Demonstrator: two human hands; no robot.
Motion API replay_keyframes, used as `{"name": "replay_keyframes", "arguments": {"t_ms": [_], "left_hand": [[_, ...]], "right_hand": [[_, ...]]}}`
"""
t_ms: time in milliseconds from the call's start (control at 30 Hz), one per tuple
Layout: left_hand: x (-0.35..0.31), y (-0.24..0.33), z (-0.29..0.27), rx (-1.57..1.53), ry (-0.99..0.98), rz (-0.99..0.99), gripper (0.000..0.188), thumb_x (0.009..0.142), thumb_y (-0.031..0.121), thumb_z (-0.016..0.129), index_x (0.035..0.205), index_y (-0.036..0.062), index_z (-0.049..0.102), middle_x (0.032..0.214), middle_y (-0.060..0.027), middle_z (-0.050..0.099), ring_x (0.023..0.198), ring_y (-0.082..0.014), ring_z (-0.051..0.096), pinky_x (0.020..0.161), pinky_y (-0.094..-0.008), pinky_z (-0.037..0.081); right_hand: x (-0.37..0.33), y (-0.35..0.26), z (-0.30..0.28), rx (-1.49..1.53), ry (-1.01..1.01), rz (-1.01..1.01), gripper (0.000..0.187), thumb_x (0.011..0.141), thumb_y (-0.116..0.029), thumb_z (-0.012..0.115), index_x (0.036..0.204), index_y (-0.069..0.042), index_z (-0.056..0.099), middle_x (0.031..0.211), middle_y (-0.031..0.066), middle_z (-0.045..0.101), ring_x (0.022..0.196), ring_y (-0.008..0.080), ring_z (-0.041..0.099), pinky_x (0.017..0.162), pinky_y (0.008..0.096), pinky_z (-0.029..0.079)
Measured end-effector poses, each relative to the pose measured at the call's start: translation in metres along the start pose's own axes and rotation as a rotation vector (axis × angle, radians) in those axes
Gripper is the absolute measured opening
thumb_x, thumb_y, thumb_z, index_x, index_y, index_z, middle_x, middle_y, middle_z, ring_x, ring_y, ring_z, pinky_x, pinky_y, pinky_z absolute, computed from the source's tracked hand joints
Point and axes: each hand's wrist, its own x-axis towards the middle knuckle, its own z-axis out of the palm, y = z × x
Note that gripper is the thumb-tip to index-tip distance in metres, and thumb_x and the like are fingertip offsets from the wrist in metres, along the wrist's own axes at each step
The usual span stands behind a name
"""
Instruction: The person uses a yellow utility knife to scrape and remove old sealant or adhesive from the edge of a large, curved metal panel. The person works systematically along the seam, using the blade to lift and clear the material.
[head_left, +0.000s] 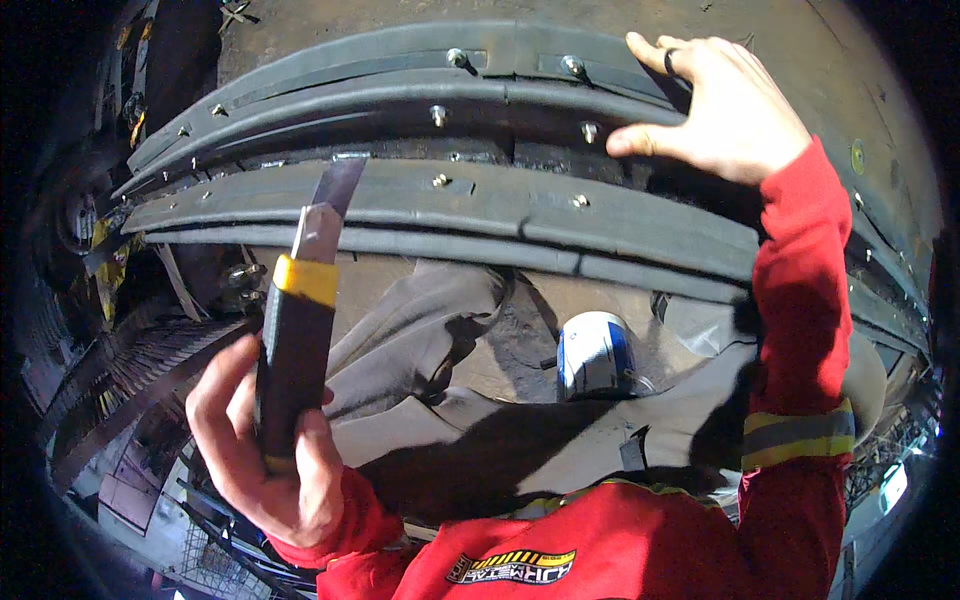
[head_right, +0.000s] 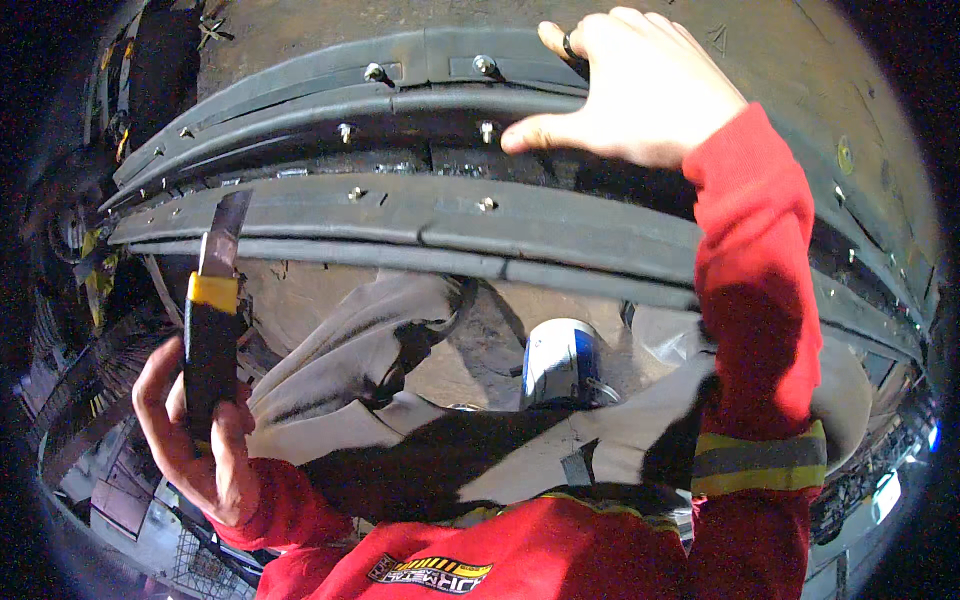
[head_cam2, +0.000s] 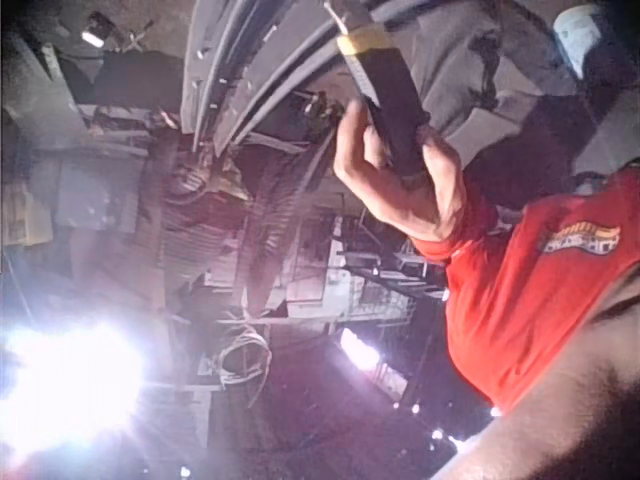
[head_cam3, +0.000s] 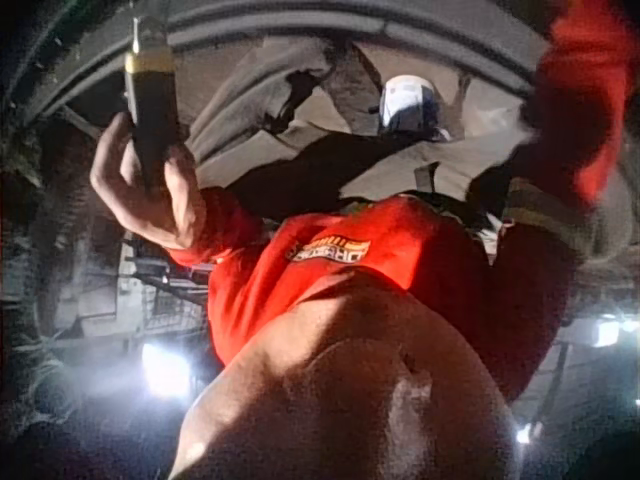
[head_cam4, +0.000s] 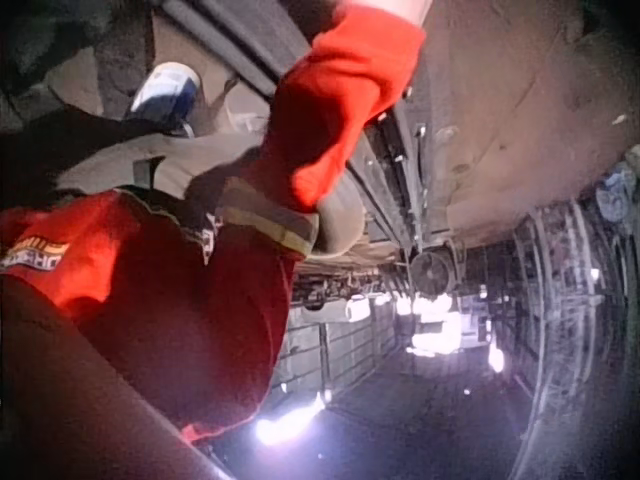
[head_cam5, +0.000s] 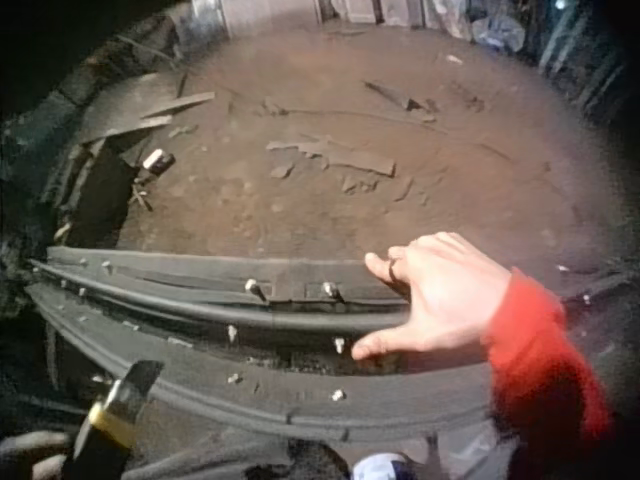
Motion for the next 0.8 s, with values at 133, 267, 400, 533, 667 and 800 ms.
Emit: {"name": "replay_keyframes", "arguments": {"t_ms": [133,267,400,533,667,800], "left_hand": [[0.019,0.012,0.0,0.134,-0.098,0.089,0.048,0.072,0.007,0.065,0.116,-0.0093,0.053,0.108,-0.0188,0.06,0.081,-0.0231,0.065,0.074,-0.0306,0.052],[0.062,0.025,0.023,0.363,-0.372,0.3,0.043,0.06,0.001,0.066,0.102,-0.005,0.067,0.087,-0.019,0.071,0.07,-0.0261,0.07,0.067,-0.0301,0.054],[0.096,0.037,0.036,0.455,-0.605,0.28,0.049,0.06,0.0,0.063,0.109,-0.0054,0.066,0.084,-0.0196,0.07,0.062,-0.0248,0.069,0.059,-0.0304,0.054],[0.119,0.075,0.031,0.637,-0.786,0.175,0.054,0.056,0.003,0.062,0.109,-0.0054,0.067,0.094,-0.019,0.071,0.075,-0.0259,0.069,0.073,-0.0323,0.052],[0.124,0.082,0.045,0.734,-0.758,0.17,0.056,0.055,0.005,0.061,0.11,-0.0041,0.067,0.097,-0.0187,0.071,0.078,-0.0284,0.069,0.077,-0.0331,0.052],[0.138,0.087,0.055,0.847,-0.868,0.4,0.053,0.059,0.006,0.06,0.11,-0.0056,0.066,0.089,-0.0205,0.071,0.065,-0.0268,0.068,0.065,-0.0315,0.052]], "right_hand": [[0.001,0.002,-0.006,0.062,-0.1,0.034,0.097,0.059,-0.058,0.082,0.132,-0.002,0.055,0.13,0.0219,0.057,0.123,0.0353,0.051,0.107,0.0409,0.036],[0.001,0.016,-0.001,0.083,0.008,-0.137,0.095,0.05,-0.04,0.09,0.13,-0.002,0.057,0.123,0.0269,0.059,0.117,0.0393,0.056,0.102,0.0429,0.042],[0.004,0.013,-0.002,0.091,-0.029,-0.127,0.096,0.045,-0.031,0.092,0.131,-0.005,0.057,0.122,0.0257,0.059,0.114,0.0401,0.058,0.1,0.0438,0.045],[0.004,0.015,-0.002,0.11,-0.039,-0.139,0.097,0.045,-0.024,0.091,0.134,-0.007,0.055,0.124,0.0248,0.058,0.114,0.04,0.057,0.099,0.0447,0.045],[0.008,0.014,-0.009,0.227,-0.061,-0.112,0.098,0.041,-0.017,0.09,0.133,-0.007,0.056,0.121,0.0228,0.059,0.112,0.0406,0.057,0.098,0.0449,0.046],[0.011,0.014,-0.009,0.259,-0.085,-0.098,0.098,0.041,-0.015,0.089,0.132,-0.005,0.056,0.12,0.0218,0.059,0.112,0.0395,0.057,0.097,0.0443,0.046]]}}
